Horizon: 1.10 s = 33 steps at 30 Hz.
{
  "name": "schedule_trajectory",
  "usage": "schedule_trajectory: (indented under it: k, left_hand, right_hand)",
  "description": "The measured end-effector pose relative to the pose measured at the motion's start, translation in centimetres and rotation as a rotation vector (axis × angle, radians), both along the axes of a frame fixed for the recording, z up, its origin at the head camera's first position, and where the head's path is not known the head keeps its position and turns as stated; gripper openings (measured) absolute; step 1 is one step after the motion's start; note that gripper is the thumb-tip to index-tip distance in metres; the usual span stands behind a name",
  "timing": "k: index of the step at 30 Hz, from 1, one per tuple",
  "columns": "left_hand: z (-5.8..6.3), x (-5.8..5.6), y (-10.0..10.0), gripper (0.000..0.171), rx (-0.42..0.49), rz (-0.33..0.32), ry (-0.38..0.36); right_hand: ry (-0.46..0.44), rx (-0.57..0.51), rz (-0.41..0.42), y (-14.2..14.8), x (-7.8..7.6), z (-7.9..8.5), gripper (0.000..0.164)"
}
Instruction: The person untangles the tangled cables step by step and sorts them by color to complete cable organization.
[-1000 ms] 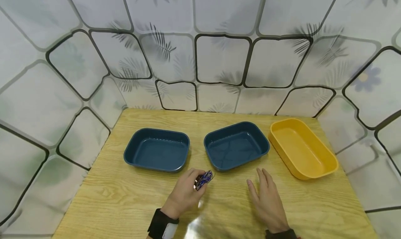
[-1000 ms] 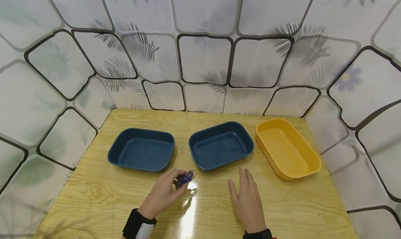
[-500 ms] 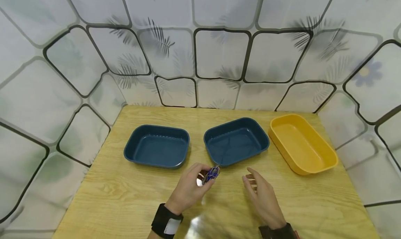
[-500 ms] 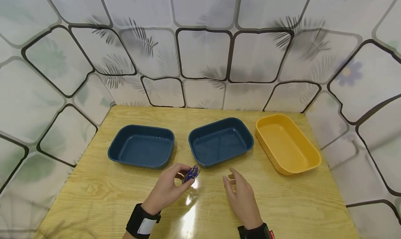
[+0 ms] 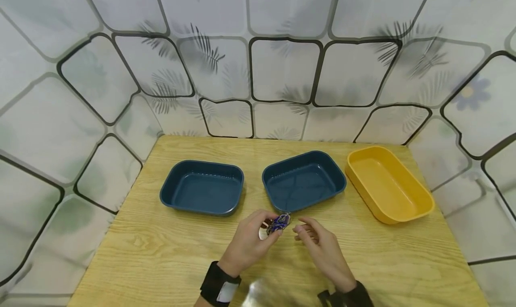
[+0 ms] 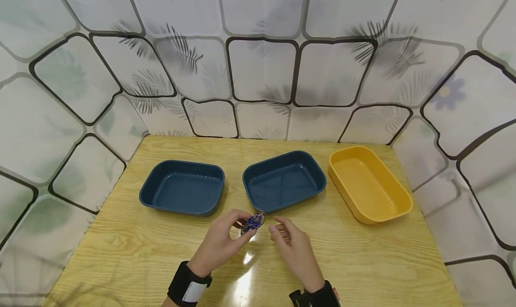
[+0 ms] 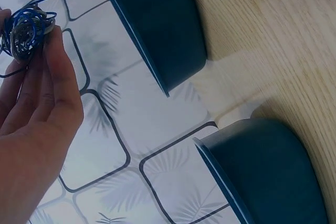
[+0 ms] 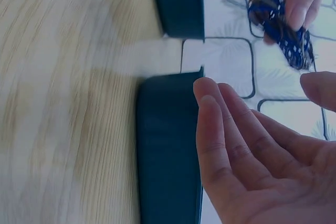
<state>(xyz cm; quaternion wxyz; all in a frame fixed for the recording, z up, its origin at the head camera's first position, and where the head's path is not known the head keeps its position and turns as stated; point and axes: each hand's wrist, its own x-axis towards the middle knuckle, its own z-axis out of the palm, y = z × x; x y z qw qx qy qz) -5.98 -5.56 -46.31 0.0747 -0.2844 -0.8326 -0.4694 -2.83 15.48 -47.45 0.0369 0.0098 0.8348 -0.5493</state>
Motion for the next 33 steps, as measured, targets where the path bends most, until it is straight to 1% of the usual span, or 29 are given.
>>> schedule_trajectory:
  k: [4,9,14,19,23,25,27,30,33]
  left_hand:
    - [0.2,0.2,0.4,0.031,-0.006,-0.025,0.015]
    - [0.2,0.4,0.9,0.031,-0.006,-0.034,0.033]
    - [0.2,0.7,1.2,0.032,0.025,-0.043,0.064]
    - [0.2,0.8,1.5,0.036,0.065,-0.062,0.050]
    - [0.3,0.8,1.5,0.042,0.063,-0.070,0.048]
    - [0.3,0.8,1.5,0.043,0.053,-0.063,0.062]
    - [0.4,0.8,1.4,0.044,0.042,-0.048,0.078]
    - [0.5,0.8,1.3,0.045,0.028,-0.023,0.092]
    - [0.5,0.9,1.2,0.042,0.027,-0.015,0.085]
  right_hand:
    - [-0.040,-0.126,0.020,-0.5,0.0,0.5,0.038]
    - [-0.062,-0.261,0.044,-0.9,0.0,1.0,0.038]
    - [-0.080,-0.312,0.064,-1.1,-0.1,1.3,0.036]
    - [-0.102,-0.352,0.068,-1.1,-0.3,1.0,0.036]
    - [-0.105,-0.373,0.050,-1.0,-0.4,0.8,0.033]
    - [-0.110,-0.386,0.034,-0.8,-0.4,0.9,0.033]
    - [-0.124,-0.402,0.007,-0.7,-0.5,1.1,0.036]
    - [-0.138,-0.481,-0.032,-0.4,-0.5,1.4,0.042]
    - [-0.124,-0.529,-0.060,0.1,-0.5,1.7,0.045]
